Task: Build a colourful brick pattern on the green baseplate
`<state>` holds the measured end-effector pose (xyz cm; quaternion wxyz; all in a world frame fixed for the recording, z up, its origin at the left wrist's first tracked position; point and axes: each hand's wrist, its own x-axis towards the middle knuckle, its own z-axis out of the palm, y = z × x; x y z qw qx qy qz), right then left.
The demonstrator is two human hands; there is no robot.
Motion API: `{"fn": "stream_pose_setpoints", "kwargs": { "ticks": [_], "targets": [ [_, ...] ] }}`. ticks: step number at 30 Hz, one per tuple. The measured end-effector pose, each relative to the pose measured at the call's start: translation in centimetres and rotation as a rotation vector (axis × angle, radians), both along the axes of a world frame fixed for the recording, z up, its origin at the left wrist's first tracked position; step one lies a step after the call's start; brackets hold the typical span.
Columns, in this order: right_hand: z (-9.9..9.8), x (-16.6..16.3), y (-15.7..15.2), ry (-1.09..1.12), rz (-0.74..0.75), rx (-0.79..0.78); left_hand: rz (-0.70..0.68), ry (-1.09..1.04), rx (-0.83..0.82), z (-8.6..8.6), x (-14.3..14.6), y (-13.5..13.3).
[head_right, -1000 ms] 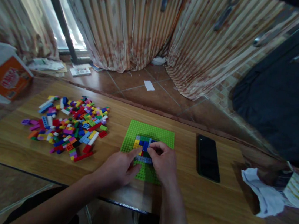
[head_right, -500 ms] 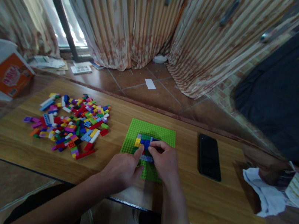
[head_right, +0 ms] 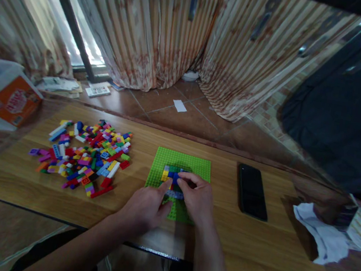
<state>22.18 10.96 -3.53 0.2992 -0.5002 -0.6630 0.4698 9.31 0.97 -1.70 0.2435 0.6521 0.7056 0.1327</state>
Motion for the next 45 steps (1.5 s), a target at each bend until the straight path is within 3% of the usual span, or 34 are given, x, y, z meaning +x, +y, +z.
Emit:
{"fn": "stream_pose_setpoints", "kwargs": {
  "ticks": [16, 24, 34, 38, 41, 45],
  "targets": [
    [0.1, -0.2, -1.0, -0.232, 0.068, 0.233, -0.021, 0.008, -0.037, 0.7, 0.3, 0.1],
    [-0.2, -0.1, -1.1, -0.206, 0.058, 0.256, 0.006, -0.055, 0.008, 0.7, -0.4, 0.2],
    [-1.3, -0.3, -1.4, -0.118, 0.035, 0.316, 0.373, -0.684, 0.292, 0.1, -4.7, 1.5],
    [-1.1, -0.2, -1.4, -0.129, 0.047, 0.314, 0.567, -1.033, 0.209, 0.3, -4.3, 2.0],
    [-0.4, 0.2, -1.3, -0.064, 0.069, 0.306, 0.632, -1.277, 0.141, 0.7, -3.9, 2.4],
    [0.9, 0.9, -0.7, 0.002, -0.112, 0.283, 0.664, -1.487, 0.075, 0.9, -4.0, 2.9]
  ]
}}
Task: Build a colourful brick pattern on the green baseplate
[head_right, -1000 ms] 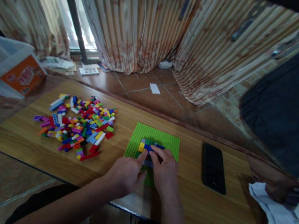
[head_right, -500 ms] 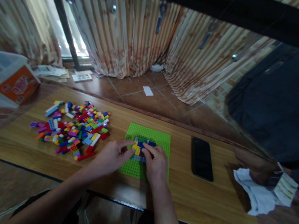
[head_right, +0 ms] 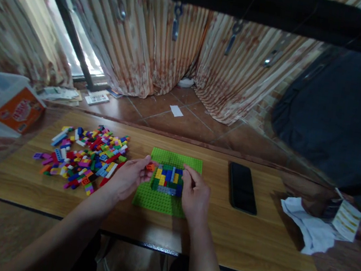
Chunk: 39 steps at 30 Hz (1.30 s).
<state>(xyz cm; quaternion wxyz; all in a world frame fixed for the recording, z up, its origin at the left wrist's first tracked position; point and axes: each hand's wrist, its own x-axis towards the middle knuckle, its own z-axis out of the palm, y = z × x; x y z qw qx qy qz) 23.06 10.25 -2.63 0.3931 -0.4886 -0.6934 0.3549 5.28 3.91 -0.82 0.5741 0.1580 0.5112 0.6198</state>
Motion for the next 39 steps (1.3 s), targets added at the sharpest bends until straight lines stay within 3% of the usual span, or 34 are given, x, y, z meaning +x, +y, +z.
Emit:
{"fn": "stream_pose_setpoints", "kwargs": {
  "ticks": [4, 12, 16, 20, 23, 26, 29, 33, 39],
  "targets": [
    [1.0, 0.0, 0.1, 0.032, -0.11, 0.001, -0.005, -0.056, -0.008, 0.0, 0.0, 0.0],
    [1.5, -2.0, -1.7, 0.035, 0.286, 0.008, -0.158, 0.106, 0.055, 0.2, 1.3, -0.4],
    [1.6, -2.4, -2.0, 0.108, 0.337, -0.022, -0.176, 0.196, 0.1, 0.1, 1.8, -0.2],
    [1.7, -1.5, -1.0, 0.177, 0.196, -0.045, -0.169, 0.378, 0.082, -0.4, 1.3, 0.2],
    [1.6, -0.3, 0.3, 0.31, -0.077, -0.118, -0.078, 0.818, 0.083, -0.8, 0.1, 0.7],
    [1.7, 0.9, 1.4, 0.524, -0.279, -0.206, -0.194, 1.164, 0.118, -0.4, -1.1, 1.7],
    [2.0, 1.7, 1.7, 0.686, -0.302, -0.282, -0.429, 1.268, 0.165, 0.4, -1.5, 3.4],
    [2.8, 2.4, 1.2, 0.768, -0.27, -0.33, -0.677, 1.236, 0.131, 1.2, -1.7, 5.6],
    [3.9, 3.8, 1.1, 0.798, -0.26, -0.352, -0.823, 1.312, 0.067, 1.6, -2.1, 7.6]
  ]
}}
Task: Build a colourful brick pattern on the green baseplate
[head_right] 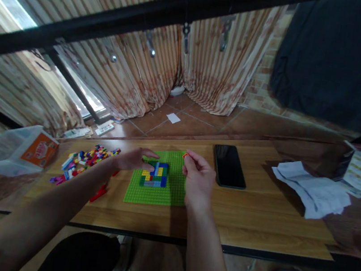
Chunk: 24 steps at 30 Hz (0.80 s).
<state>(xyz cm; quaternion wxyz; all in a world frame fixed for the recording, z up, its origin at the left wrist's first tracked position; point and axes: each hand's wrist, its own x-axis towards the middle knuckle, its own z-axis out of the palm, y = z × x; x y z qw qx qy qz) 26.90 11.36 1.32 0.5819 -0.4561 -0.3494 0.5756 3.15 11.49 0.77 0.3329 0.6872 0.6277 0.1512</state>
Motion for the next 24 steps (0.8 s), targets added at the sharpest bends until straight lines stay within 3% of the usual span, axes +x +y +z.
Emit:
{"fn": "stream_pose_setpoints", "kwargs": {
  "ticks": [5, 17, 24],
  "targets": [
    [0.7, 0.0, -0.2, 0.165, 0.0, -0.061, -0.09, 0.19, -0.039, -0.2, 0.0, 1.2],
    [0.6, -0.6, -0.3, 0.25, 0.052, -0.062, -0.077, 0.382, -0.03, -0.5, 0.5, 1.3],
    [0.7, -0.1, -0.3, 0.253, 0.067, -0.084, -0.083, 0.366, -0.024, 0.0, 0.9, 1.2]
  ]
}}
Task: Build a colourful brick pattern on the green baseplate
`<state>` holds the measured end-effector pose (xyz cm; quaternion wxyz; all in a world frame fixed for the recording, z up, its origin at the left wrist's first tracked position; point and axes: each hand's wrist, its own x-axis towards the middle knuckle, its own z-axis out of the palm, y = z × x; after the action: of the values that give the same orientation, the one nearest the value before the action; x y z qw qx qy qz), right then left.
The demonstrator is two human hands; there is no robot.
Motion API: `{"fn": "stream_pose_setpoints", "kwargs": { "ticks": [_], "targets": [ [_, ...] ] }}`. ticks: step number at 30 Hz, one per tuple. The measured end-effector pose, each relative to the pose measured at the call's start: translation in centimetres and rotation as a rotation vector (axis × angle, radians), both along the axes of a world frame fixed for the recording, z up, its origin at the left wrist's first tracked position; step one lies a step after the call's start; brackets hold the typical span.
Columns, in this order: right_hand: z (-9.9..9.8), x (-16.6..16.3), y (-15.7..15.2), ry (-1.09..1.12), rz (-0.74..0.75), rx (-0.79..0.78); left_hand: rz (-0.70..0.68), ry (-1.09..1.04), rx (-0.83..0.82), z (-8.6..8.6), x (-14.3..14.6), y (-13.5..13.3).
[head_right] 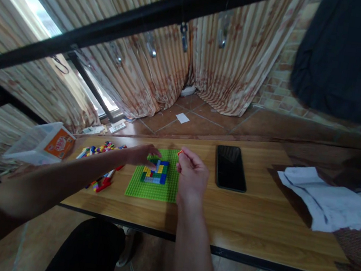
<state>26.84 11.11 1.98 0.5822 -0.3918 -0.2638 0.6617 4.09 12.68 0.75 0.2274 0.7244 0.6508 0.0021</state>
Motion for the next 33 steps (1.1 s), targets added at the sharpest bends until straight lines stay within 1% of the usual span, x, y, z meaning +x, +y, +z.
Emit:
{"fn": "stream_pose_setpoints", "kwargs": {
  "ticks": [5, 9, 12, 14, 16, 18, 20, 22, 25, 33],
  "targets": [
    [0.1, -0.2, -0.1, -0.002, -0.006, 0.015, 0.044, 0.002, -0.011, 0.3, 0.2, -0.1],
    [-0.1, -0.8, -0.7, -0.006, 0.049, -0.011, 0.049, -0.026, -0.046, 1.5, 0.3, 0.2],
    [-0.5, -0.8, -0.8, -0.031, 0.083, -0.013, 0.073, -0.075, 0.021, 2.6, 0.5, -0.5],
    [-0.7, -0.5, -0.6, -0.046, 0.072, -0.017, 0.114, -0.07, 0.101, 2.7, 0.9, -2.0],
    [-0.9, -0.1, -0.3, -0.059, 0.042, -0.02, 0.15, -0.042, 0.183, 2.2, 1.8, -4.1],
    [-1.1, 0.1, -0.1, -0.069, 0.017, -0.014, 0.141, 0.032, 0.288, 1.0, 3.2, -6.5],
    [-1.3, 0.0, -0.1, -0.067, 0.001, -0.011, 0.151, 0.107, 0.32, -0.5, 4.7, -8.6],
    [-1.5, -0.2, -0.1, -0.063, 0.001, -0.014, 0.144, 0.158, 0.327, -1.7, 5.9, -9.9],
    [-1.8, -0.5, -0.3, -0.064, 0.028, -0.009, 0.166, 0.185, 0.336, -2.7, 7.0, -10.4],
    [-2.3, 0.0, -0.2, -0.152, 0.075, 0.012, 0.232, 0.121, 0.421, -3.9, 7.6, -10.2]
  ]
}}
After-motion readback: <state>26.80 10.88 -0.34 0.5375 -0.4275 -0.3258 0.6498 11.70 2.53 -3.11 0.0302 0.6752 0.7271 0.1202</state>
